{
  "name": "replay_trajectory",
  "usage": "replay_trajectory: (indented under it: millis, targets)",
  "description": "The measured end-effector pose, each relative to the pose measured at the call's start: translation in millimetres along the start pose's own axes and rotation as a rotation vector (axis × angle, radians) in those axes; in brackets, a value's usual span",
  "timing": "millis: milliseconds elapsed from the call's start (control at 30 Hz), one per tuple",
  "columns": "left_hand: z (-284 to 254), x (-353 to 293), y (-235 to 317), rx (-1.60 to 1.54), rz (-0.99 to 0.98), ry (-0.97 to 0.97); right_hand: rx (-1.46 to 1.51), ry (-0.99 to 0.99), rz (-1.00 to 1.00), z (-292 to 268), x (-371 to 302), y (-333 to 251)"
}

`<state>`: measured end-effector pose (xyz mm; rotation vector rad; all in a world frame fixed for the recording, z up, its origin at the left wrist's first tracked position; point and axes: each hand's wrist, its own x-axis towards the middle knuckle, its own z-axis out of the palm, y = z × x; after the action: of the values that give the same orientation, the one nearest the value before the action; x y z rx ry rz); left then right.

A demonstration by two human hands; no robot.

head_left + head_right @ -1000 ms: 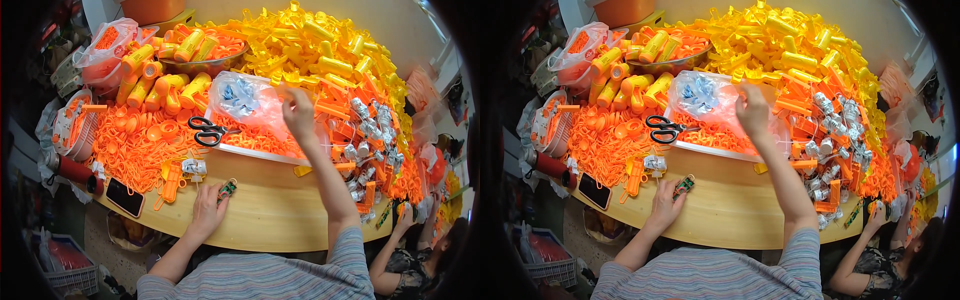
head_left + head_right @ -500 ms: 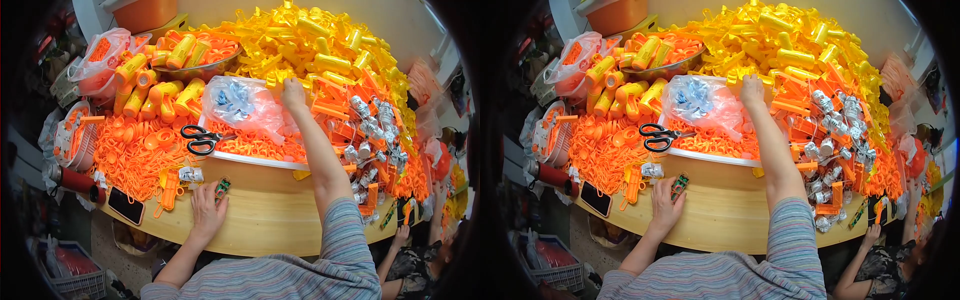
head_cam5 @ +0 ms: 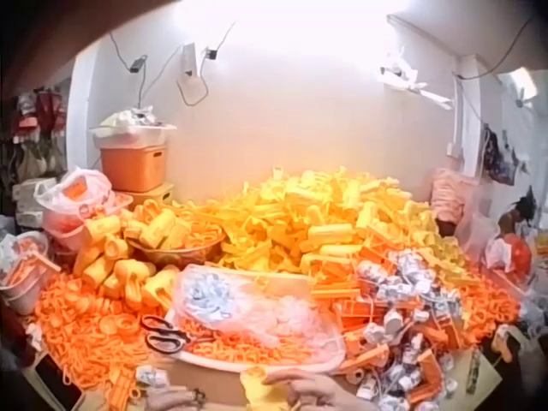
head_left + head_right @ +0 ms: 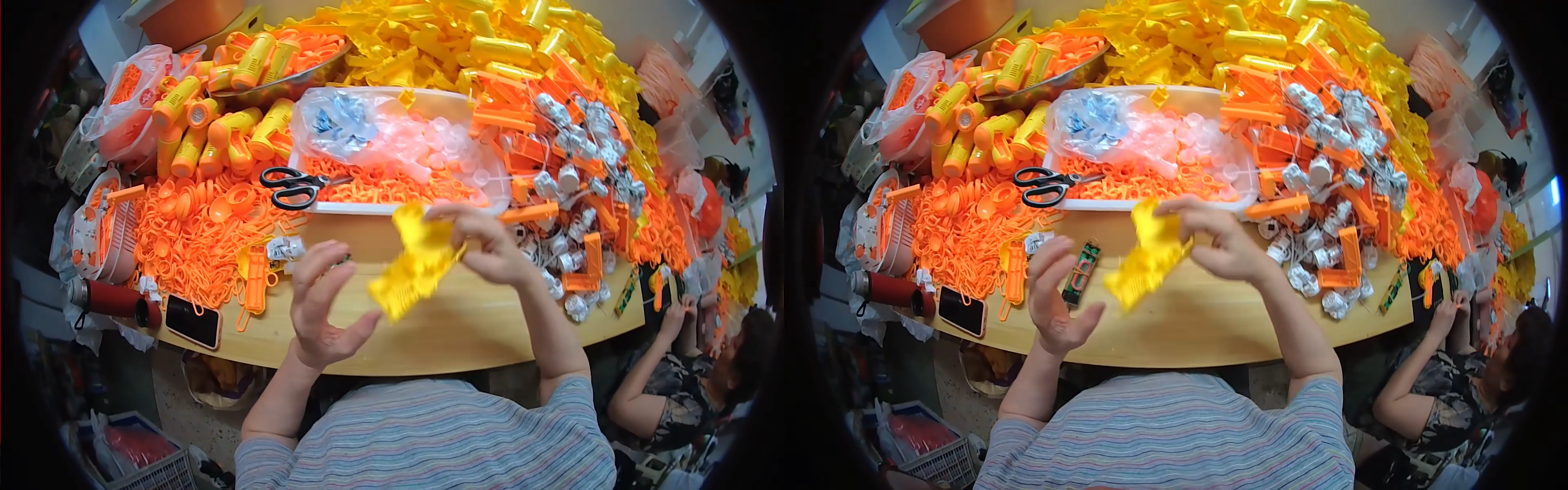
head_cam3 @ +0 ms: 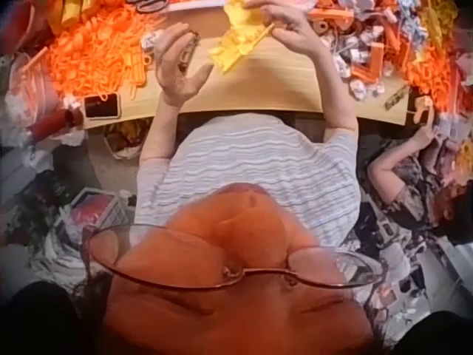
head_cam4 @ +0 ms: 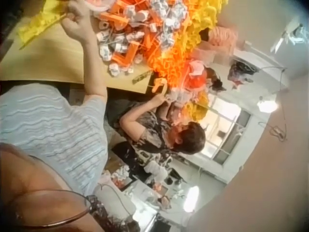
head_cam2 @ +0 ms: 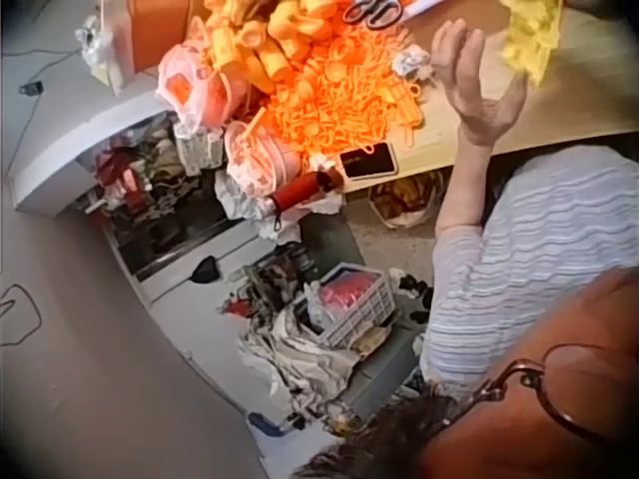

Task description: The person is assembling and packaging small plastic toy guns at a workbench filled with components.

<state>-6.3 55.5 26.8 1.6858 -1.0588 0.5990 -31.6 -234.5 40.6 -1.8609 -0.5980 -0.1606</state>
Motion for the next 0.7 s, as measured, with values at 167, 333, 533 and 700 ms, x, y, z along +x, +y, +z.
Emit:
replay_trajectory:
  millis: [167, 333, 533, 700]
  targets:
    - [20.0, -12.9, 8.1, -0.077, 0.054, -0.539, 0.196, -0.11, 0.197, 43.0, -57.2, 15.7]
    - [56.0, -74.1, 4.7, 0.093, -0.038, -0.736, -0.106, 0.182, 0.211, 53.1, -75.7, 30.0]
    - [65.2, -80.9, -2.0, 0.212, -0.118, -0.641, -0.811, 0.85, -0.034, -8.9, -71.5, 7.7]
    - [66.6, -78.8, -3.7, 0.207, -0.135, -0.61, -1.447, 1.017, -0.011, -108.5, -96.9, -9.2]
